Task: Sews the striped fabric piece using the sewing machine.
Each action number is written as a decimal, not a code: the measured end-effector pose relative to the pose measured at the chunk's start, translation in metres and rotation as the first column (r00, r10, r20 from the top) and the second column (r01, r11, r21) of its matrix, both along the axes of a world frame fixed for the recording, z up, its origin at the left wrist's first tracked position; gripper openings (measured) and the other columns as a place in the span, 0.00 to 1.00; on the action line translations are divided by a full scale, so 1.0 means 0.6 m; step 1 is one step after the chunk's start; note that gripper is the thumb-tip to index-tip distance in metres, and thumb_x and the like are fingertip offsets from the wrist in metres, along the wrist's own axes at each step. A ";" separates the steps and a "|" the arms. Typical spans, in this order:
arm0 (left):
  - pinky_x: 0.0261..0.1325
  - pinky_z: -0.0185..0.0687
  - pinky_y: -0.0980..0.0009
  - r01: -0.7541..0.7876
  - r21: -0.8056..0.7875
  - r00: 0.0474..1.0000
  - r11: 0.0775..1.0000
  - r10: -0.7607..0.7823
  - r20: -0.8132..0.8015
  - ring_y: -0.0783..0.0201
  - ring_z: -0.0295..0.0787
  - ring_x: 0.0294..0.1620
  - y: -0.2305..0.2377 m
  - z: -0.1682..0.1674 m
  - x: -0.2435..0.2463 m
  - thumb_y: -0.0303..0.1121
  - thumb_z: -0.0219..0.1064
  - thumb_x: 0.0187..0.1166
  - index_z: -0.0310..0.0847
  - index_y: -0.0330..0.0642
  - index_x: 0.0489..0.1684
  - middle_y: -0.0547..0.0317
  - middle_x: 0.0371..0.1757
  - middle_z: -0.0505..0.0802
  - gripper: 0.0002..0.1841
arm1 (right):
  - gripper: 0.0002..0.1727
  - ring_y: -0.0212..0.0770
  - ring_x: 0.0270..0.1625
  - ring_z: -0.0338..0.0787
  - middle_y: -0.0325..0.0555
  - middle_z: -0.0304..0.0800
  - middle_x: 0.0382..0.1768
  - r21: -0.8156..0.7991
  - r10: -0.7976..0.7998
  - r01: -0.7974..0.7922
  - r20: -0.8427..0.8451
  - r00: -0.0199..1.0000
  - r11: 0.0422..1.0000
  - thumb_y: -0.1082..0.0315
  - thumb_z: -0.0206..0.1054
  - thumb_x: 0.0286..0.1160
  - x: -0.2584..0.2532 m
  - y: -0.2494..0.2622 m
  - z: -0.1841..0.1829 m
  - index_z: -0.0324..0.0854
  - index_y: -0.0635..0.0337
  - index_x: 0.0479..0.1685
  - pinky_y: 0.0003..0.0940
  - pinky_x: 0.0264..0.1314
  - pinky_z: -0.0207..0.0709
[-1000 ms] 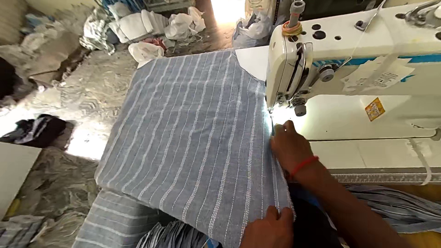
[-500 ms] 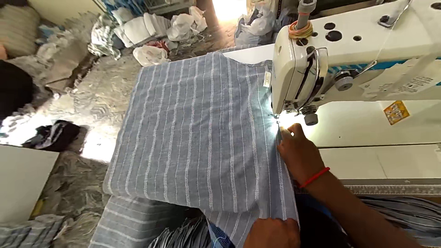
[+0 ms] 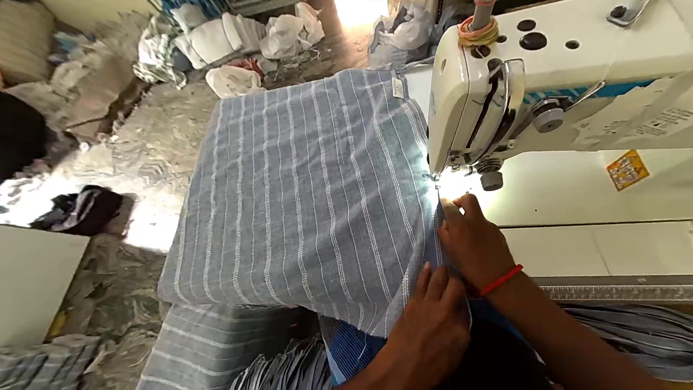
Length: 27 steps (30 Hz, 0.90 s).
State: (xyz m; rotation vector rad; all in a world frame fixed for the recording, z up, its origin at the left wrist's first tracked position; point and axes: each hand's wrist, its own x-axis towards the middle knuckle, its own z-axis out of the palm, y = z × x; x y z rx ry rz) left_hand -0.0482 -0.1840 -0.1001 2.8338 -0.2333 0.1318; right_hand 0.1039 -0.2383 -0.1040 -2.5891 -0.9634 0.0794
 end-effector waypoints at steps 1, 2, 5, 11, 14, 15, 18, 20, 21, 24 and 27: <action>0.82 0.73 0.47 -0.028 -0.033 1.000 0.999 0.028 0.003 0.42 0.79 0.77 0.001 -0.009 0.005 0.35 0.68 0.77 0.91 0.40 0.35 0.45 0.63 0.89 0.09 | 0.22 0.56 0.37 0.91 0.65 0.79 0.62 0.003 0.004 -0.004 0.005 1.000 1.000 0.74 0.67 0.78 0.000 -0.001 0.000 0.79 0.70 0.72 0.49 0.35 0.89; 0.82 0.74 0.50 -0.066 -0.070 0.997 0.995 0.068 0.027 0.43 0.78 0.79 0.000 -0.018 0.007 0.34 0.68 0.77 0.90 0.39 0.37 0.44 0.64 0.89 0.09 | 0.22 0.56 0.37 0.91 0.65 0.78 0.62 0.001 0.004 -0.004 0.007 1.000 1.000 0.75 0.67 0.78 0.000 -0.001 0.000 0.79 0.69 0.72 0.49 0.34 0.89; 0.84 0.74 0.53 -0.155 -0.097 0.972 0.983 0.169 0.164 0.45 0.77 0.81 -0.008 -0.050 0.003 0.33 0.63 0.81 0.87 0.36 0.53 0.42 0.68 0.89 0.12 | 0.22 0.55 0.38 0.91 0.63 0.79 0.61 -0.005 -0.008 0.008 0.016 1.000 1.000 0.75 0.67 0.77 -0.001 0.001 0.000 0.80 0.68 0.71 0.47 0.34 0.89; 0.84 0.73 0.55 -0.141 -0.108 0.928 0.984 0.170 0.333 0.48 0.80 0.79 0.037 -0.083 0.029 0.31 0.64 0.82 0.89 0.36 0.56 0.46 0.66 0.91 0.13 | 0.20 0.54 0.39 0.91 0.62 0.80 0.59 -0.008 0.011 -0.011 0.060 0.998 1.000 0.75 0.67 0.78 -0.008 -0.006 -0.005 0.82 0.69 0.69 0.44 0.35 0.88; 0.84 0.73 0.55 -0.112 -0.104 0.941 0.988 0.139 0.308 0.49 0.81 0.78 0.071 -0.068 0.062 0.30 0.63 0.83 0.90 0.36 0.57 0.47 0.66 0.91 0.14 | 0.17 0.55 0.44 0.92 0.61 0.83 0.56 0.025 0.025 -0.026 0.049 0.998 0.999 0.73 0.67 0.80 -0.011 -0.013 -0.004 0.85 0.67 0.65 0.46 0.39 0.89; 0.83 0.74 0.55 -0.109 -0.110 0.942 0.988 0.138 0.305 0.49 0.82 0.77 0.080 -0.064 0.071 0.30 0.63 0.83 0.90 0.36 0.56 0.47 0.65 0.92 0.13 | 0.15 0.56 0.44 0.92 0.60 0.84 0.54 0.062 0.025 -0.028 0.047 0.999 0.998 0.73 0.67 0.81 -0.010 -0.016 -0.006 0.86 0.67 0.63 0.47 0.39 0.89; 0.77 0.81 0.59 -0.133 -0.201 0.945 0.971 0.185 0.269 0.53 0.85 0.75 0.100 -0.051 0.095 0.29 0.66 0.82 0.86 0.37 0.58 0.47 0.63 0.92 0.12 | 0.10 0.54 0.45 0.92 0.57 0.86 0.48 0.158 0.063 -0.072 0.061 0.996 0.985 0.71 0.67 0.82 -0.006 -0.033 -0.015 0.88 0.65 0.54 0.46 0.42 0.89; 0.72 0.84 0.61 -0.126 -0.207 0.943 0.970 0.182 0.278 0.53 0.87 0.72 0.110 -0.053 0.114 0.31 0.68 0.82 0.86 0.38 0.59 0.47 0.61 0.92 0.12 | 0.08 0.53 0.47 0.92 0.55 0.87 0.46 0.168 0.111 -0.129 0.111 0.988 0.977 0.72 0.68 0.81 -0.005 -0.050 -0.022 0.88 0.64 0.50 0.45 0.45 0.89; 0.73 0.83 0.61 -0.110 -0.177 0.937 0.978 0.161 0.310 0.53 0.87 0.70 0.113 -0.056 0.122 0.31 0.67 0.83 0.88 0.38 0.55 0.48 0.56 0.93 0.11 | 0.08 0.53 0.48 0.91 0.54 0.88 0.46 0.161 0.139 -0.161 0.137 0.981 0.974 0.72 0.68 0.81 -0.003 -0.060 -0.025 0.89 0.63 0.51 0.45 0.48 0.88; 0.61 0.83 0.60 -0.104 -0.043 0.890 0.994 0.112 0.443 0.54 0.89 0.51 0.118 -0.062 0.140 0.29 0.67 0.81 0.93 0.41 0.43 0.53 0.40 0.92 0.07 | 0.11 0.56 0.51 0.90 0.54 0.90 0.49 0.149 0.233 -0.259 0.171 0.957 0.954 0.70 0.66 0.82 0.016 -0.078 -0.030 0.90 0.61 0.55 0.48 0.52 0.84; 0.53 0.85 0.59 -0.117 -0.178 0.915 0.977 0.176 0.364 0.54 0.90 0.48 0.127 -0.056 0.150 0.31 0.68 0.79 0.94 0.41 0.42 0.53 0.41 0.93 0.07 | 0.13 0.55 0.51 0.90 0.54 0.90 0.47 0.209 0.302 -0.354 0.244 0.922 0.912 0.63 0.65 0.84 0.052 -0.071 -0.041 0.88 0.61 0.54 0.48 0.53 0.84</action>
